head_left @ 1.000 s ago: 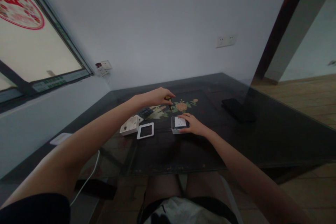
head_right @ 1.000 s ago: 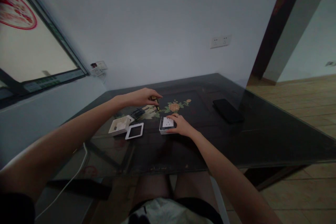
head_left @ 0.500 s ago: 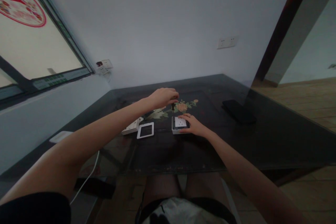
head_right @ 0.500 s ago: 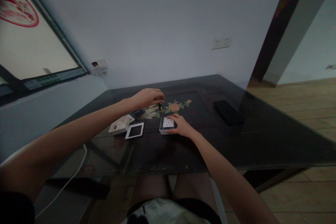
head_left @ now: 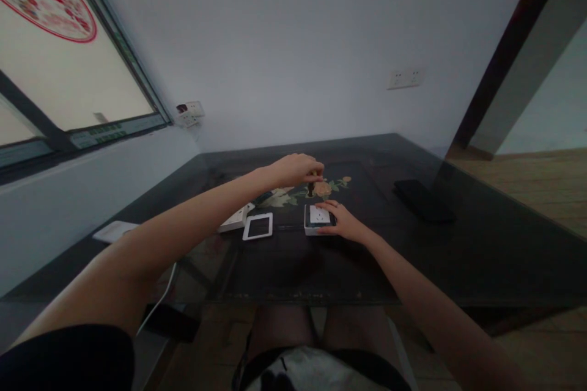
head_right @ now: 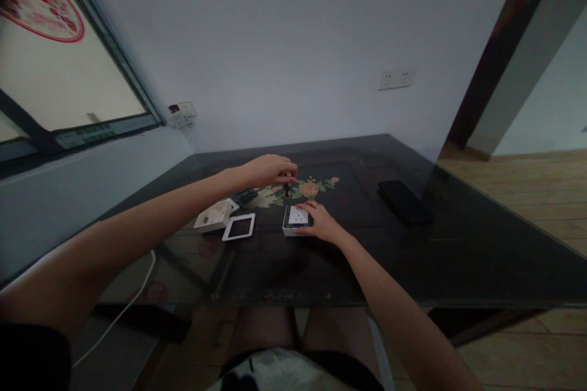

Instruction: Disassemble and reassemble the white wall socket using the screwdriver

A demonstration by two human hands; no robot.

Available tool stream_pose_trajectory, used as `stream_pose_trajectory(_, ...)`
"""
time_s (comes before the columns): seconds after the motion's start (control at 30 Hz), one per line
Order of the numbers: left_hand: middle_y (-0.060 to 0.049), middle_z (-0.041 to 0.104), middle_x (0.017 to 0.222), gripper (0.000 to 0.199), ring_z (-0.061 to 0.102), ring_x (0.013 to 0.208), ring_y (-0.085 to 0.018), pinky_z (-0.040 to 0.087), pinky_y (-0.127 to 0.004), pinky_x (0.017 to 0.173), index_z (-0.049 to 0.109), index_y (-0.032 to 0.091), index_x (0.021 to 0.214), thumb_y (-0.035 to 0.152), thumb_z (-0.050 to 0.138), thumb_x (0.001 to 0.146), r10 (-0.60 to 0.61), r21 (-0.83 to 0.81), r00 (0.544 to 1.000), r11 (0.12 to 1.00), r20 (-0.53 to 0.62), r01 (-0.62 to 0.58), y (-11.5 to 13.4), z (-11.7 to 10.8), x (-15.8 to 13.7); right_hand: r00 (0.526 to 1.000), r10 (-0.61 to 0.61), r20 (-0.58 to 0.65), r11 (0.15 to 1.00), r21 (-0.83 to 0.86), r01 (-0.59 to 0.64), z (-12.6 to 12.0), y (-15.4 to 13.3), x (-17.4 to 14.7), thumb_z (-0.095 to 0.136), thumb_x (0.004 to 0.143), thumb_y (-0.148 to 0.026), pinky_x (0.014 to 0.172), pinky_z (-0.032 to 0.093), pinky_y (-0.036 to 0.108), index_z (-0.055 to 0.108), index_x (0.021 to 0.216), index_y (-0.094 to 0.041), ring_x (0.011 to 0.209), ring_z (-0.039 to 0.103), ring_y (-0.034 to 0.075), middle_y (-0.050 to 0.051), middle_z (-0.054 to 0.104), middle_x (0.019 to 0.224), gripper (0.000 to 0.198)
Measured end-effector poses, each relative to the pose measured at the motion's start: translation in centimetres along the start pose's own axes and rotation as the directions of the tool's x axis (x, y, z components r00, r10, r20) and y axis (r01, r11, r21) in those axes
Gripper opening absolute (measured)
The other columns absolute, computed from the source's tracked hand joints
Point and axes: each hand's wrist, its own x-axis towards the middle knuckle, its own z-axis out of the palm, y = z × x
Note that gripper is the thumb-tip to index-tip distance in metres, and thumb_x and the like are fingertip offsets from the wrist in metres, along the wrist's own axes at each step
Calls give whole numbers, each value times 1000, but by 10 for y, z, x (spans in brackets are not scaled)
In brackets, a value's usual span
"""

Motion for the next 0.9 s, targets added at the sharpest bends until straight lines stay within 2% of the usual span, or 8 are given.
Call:
stream_pose_trajectory(0.1,-8,68,96,25,61,81,-16,39,-24,66,66,18,92,38,51,91,-26,72,999,997,-26,28,6,2,0,1000,-7,-1,1000,0,7,1,1,0,75,69,-50,106,34,49,50,133,-23,124,43,31,14,46,131,74)
stream_pose_trajectory(0.23,-5,68,99,16,61,84,-14,41,-23,71,66,18,95,24,52,90,15,-17,1000,1000,-14,-15,7,-6,-1,1000,-25,-12,1000,13,26,1,3,0,74,69,-51,105,36,48,50,133,-24,123,44,31,13,47,129,74)
stream_pose_trajectory(0.4,-4,70,93,19,62,67,-9,42,-20,63,67,18,99,15,55,85,24,-150,989,989,147,-1,2,-19,-4,1000,-13,-1,1000,8,13,1,4,0,75,69,-49,105,36,47,50,133,-22,123,44,30,14,46,131,74)
stream_pose_trajectory(0.47,-3,70,86,16,59,59,-8,41,-20,60,67,18,97,21,55,86,-8,-106,984,994,179,27,0,-20,-4,1000,-2,5,1000,3,2,0,2,0,75,69,-47,105,35,47,50,133,-20,124,43,31,15,45,132,75)
stream_pose_trajectory(0.57,-5,69,79,25,61,66,-13,40,-23,61,67,16,89,38,55,88,-96,76,988,993,121,88,1,-14,-3,1000,13,17,1000,-2,-13,-1,-1,0,75,70,-46,106,35,48,49,134,-21,124,42,31,15,45,132,74)
stream_pose_trajectory(0.67,-7,69,97,23,63,80,-16,40,-24,64,66,18,98,36,55,89,-90,139,995,987,31,85,5,-10,-3,1000,17,23,1000,-2,-17,-2,-3,0,75,69,-46,106,35,48,49,134,-20,124,43,31,15,45,132,74)
stream_pose_trajectory(0.77,-6,67,107,21,62,84,-14,41,-23,69,65,21,105,25,57,86,-36,67,999,997,29,34,7,-12,-5,1000,10,16,1000,2,-10,-2,-3,0,75,69,-47,105,36,48,50,133,-21,123,44,31,14,45,132,73)
stream_pose_trajectory(0.9,-6,70,98,24,63,79,-13,42,-23,72,67,17,104,17,60,81,-43,-63,992,997,116,51,0,-21,-7,1000,-3,9,1000,-5,3,-1,-1,0,74,69,-51,105,35,49,50,133,-23,123,43,31,14,45,132,74)
